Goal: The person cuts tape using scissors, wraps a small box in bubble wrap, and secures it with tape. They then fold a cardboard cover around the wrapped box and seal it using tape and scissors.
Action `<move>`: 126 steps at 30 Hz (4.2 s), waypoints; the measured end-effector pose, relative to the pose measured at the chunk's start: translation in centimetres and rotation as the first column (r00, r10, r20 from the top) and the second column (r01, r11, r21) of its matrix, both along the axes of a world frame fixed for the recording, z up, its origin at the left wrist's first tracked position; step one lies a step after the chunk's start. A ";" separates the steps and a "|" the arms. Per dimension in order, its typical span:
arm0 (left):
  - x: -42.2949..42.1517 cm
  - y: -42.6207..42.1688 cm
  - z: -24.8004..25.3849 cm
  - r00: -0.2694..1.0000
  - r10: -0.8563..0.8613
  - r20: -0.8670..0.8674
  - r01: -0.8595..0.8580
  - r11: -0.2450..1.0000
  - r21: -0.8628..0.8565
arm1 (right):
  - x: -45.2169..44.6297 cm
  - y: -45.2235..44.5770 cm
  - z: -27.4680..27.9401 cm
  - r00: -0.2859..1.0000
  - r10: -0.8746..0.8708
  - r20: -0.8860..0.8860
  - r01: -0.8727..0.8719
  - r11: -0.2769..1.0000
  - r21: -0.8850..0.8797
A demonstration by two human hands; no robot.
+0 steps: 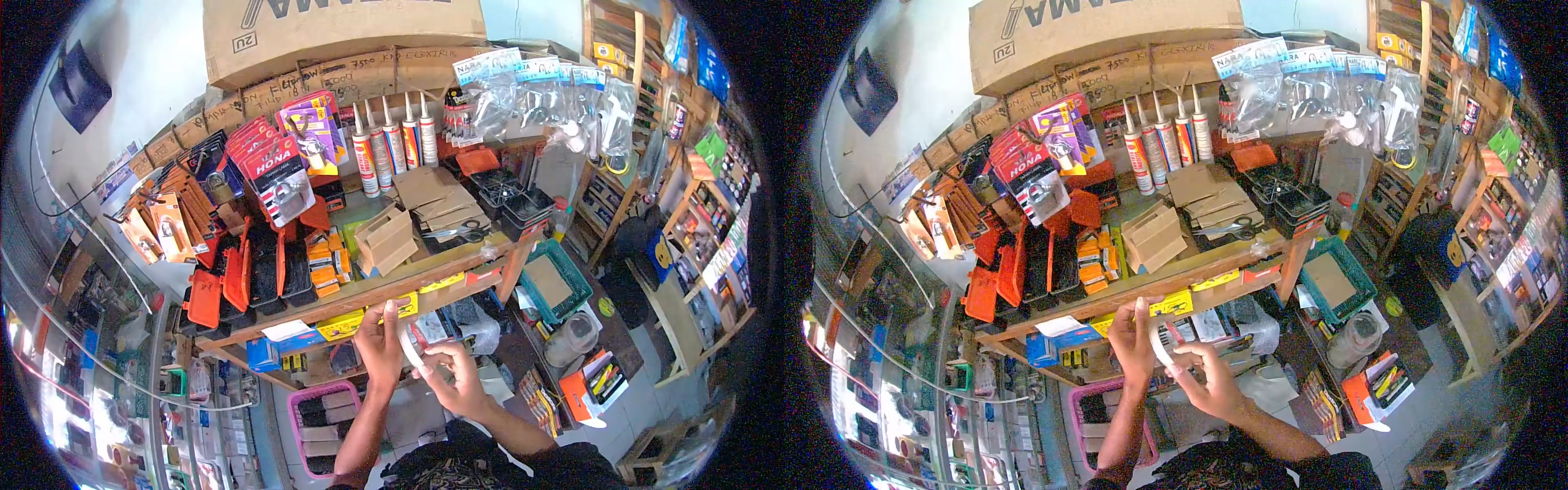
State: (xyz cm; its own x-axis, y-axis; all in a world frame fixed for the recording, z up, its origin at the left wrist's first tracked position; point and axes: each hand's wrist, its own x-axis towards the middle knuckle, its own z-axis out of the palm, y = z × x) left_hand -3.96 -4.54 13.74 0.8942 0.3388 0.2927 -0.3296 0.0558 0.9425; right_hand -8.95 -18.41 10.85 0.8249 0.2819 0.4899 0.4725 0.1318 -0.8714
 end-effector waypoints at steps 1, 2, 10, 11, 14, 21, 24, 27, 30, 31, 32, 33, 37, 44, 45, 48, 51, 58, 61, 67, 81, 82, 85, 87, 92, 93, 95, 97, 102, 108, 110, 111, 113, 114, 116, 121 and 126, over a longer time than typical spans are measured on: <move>0.4 0.4 -0.3 0.999 -0.053 0.009 0.052 0.997 0.064 | 0.2 -0.1 -0.4 0.999 -0.033 0.010 0.032 0.999 0.028; 0.6 0.6 -0.5 0.994 -0.106 0.015 0.103 0.986 0.128 | 0.4 -0.3 -0.6 0.998 -0.066 0.020 0.065 0.996 0.055; -0.3 1.5 -2.1 0.804 -0.595 -0.014 0.532 0.708 0.465 | 1.4 -1.2 -3.5 0.981 0.044 -0.187 -0.003 0.976 0.216; -0.5 1.5 -2.3 0.801 -0.598 -0.023 0.539 0.705 0.460 | 1.3 -1.1 -3.8 0.979 0.041 -0.198 0.003 0.976 0.217; 0.1 2.0 -4.1 0.779 -0.625 -0.037 0.604 0.734 0.312 | 1.2 -0.8 -3.1 0.980 0.043 -0.197 -0.004 0.981 0.194; -1.1 3.1 -4.8 0.825 -0.561 -0.069 0.547 0.760 0.350 | 3.0 -1.7 -1.4 0.999 0.038 -0.003 -0.038 0.995 -0.097; -1.7 3.5 -6.8 0.847 -0.531 -0.023 0.532 0.846 0.035 | 7.7 -5.0 2.1 0.952 -0.129 0.278 0.235 0.889 -0.392; -4.1 4.5 -8.6 0.864 -0.494 -0.099 0.503 0.853 0.141 | 15.7 -8.1 4.0 0.927 -0.290 0.238 0.372 0.794 -0.480; -7.6 3.7 -13.0 0.821 -0.507 -0.261 0.550 0.826 0.126 | 25.0 -12.8 1.1 0.885 -0.301 0.355 0.464 0.638 -0.615; -8.9 3.2 -14.9 0.823 -0.464 -0.328 0.545 0.809 0.222 | 27.2 -13.9 0.3 0.876 -0.182 0.448 0.458 0.606 -0.650; -10.6 2.3 -16.0 0.824 -0.463 -0.326 0.544 0.808 0.226 | 28.5 -14.5 0.3 0.848 -0.054 0.528 0.460 0.570 -0.681; -12.4 1.2 -16.8 0.786 -0.478 -0.393 0.549 0.832 0.086 | 29.2 -14.5 0.6 0.847 -0.053 0.530 0.460 0.573 -0.678; -15.2 0.3 -19.3 0.784 -0.486 -0.386 0.568 0.813 0.132 | 30.8 -14.6 0.9 0.889 -0.047 0.456 0.436 0.397 -0.808; -14.6 -0.1 -14.9 0.825 -0.430 -0.367 0.484 0.872 0.067 | 32.6 -13.4 1.9 0.877 0.071 0.475 0.441 0.273 -0.855; -14.5 0.1 -15.4 0.822 -0.416 -0.389 0.474 0.878 0.062 | 32.5 -13.5 2.1 0.893 0.068 0.445 0.413 0.265 -0.871; -14.1 -0.3 -14.6 0.857 -0.331 -0.395 0.366 0.931 0.014 | 31.3 -14.1 2.3 0.876 0.060 0.478 0.439 0.313 -0.843; -14.3 -0.2 -14.5 0.851 -0.310 -0.423 0.333 0.943 -0.021 | 29.5 -15.3 2.5 0.821 0.039 0.570 0.526 0.336 -0.781; -14.8 -0.5 -13.6 0.814 -0.284 -0.506 0.397 0.909 0.128 | 20.5 -17.6 5.5 0.897 -0.171 0.407 0.429 0.551 -0.715; -14.7 -0.2 -14.0 0.878 -0.278 -0.390 0.409 0.859 0.308 | 15.7 -17.6 4.2 0.953 -0.070 0.294 0.272 0.623 -0.734; -14.8 -0.9 -12.8 0.901 -0.296 -0.316 0.372 0.903 0.215 | 4.6 -15.8 3.5 0.867 0.165 -0.470 -0.482 0.513 -0.710; -13.5 0.8 -8.1 0.607 -0.720 -0.337 0.697 0.686 -0.208 | -1.5 -13.2 4.2 0.781 0.379 -0.497 -0.605 0.260 -0.752; -13.5 0.8 -8.2 0.604 -0.725 -0.330 0.703 0.680 -0.207 | -1.6 -13.1 4.1 0.778 0.380 -0.501 -0.608 0.251 -0.753; -13.3 1.5 -8.2 0.619 -0.723 -0.306 0.730 0.673 -0.115 | -1.8 -12.6 3.5 0.779 0.441 -0.445 -0.587 0.267 -0.764; -13.3 2.1 -8.1 0.524 -0.743 -0.416 0.814 0.581 -0.013 | -1.9 -11.6 3.6 0.763 0.505 -0.404 -0.575 0.244 -0.781; -13.7 2.2 -8.7 0.602 -0.719 -0.349 0.776 0.629 0.042 | -2.3 -9.5 4.7 0.744 0.537 -0.397 -0.536 0.124 -0.835; -13.8 2.3 -8.7 0.582 -0.737 -0.345 0.787 0.617 0.009 | -2.3 -9.1 5.0 0.727 0.539 -0.425 -0.546 0.079 -0.834; -13.9 2.4 -8.5 0.591 -0.736 -0.332 0.785 0.619 0.025 | -2.5 -8.8 5.1 0.737 0.535 -0.412 -0.526 0.072 -0.847; -14.2 2.4 -8.1 0.599 -0.733 -0.322 0.782 0.622 0.039 | -2.9 -8.7 5.0 0.745 0.533 -0.401 -0.509 0.065 -0.858; -14.3 2.4 -7.0 0.556 -0.752 -0.355 0.813 0.581 0.042 | -3.0 -8.7 4.6 0.746 0.550 -0.375 -0.490 0.072 -0.869; -14.5 2.2 -6.9 0.522 -0.774 -0.359 0.832 0.555 0.012 | -3.0 -8.7 3.7 0.723 0.567 -0.393 -0.483 0.009 -0.876; -14.8 1.8 -7.2 0.554 -0.760 -0.340 0.817 0.574 0.049 | -3.5 -8.9 3.5 0.735 0.566 -0.373 -0.468 0.025 -0.884; -15.0 1.6 -7.4 0.588 -0.743 -0.320 0.798 0.596 0.083 | -3.7 -9.0 3.5 0.743 0.567 -0.355 -0.454 0.039 -0.890; -15.0 1.5 -7.6 0.582 -0.751 -0.310 0.806 0.585 0.095 | -3.8 -9.3 3.5 0.742 0.574 -0.346 -0.450 0.043 -0.892; -15.1 1.4 -7.6 0.575 -0.761 -0.301 0.812 0.574 0.102 | -3.9 -9.5 3.5 0.739 0.581 -0.341 -0.448 0.045 -0.893; -15.2 1.3 -7.3 0.548 -0.770 -0.327 0.828 0.554 0.086 | -4.1 -10.1 2.6 0.744 0.583 -0.325 -0.442 0.064 -0.895; -14.9 0.7 -8.0 0.485 -0.802 -0.347 0.863 0.502 0.046 | -5.4 -10.6 3.4 0.785 0.538 -0.308 -0.417 0.091 -0.904; -14.6 0.7 -8.7 0.431 -0.805 -0.407 0.885 0.464 0.020 | -5.7 -11.0 3.0 0.758 0.553 -0.345 -0.433 0.031 -0.901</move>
State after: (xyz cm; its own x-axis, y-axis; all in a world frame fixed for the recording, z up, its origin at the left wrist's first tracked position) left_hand -18.58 -3.81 5.01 0.7363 -0.6706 -0.0898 0.0698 -0.0567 0.9959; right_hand -14.70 -29.38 13.87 0.2646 0.8728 -0.4102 0.7260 -0.4602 -0.5110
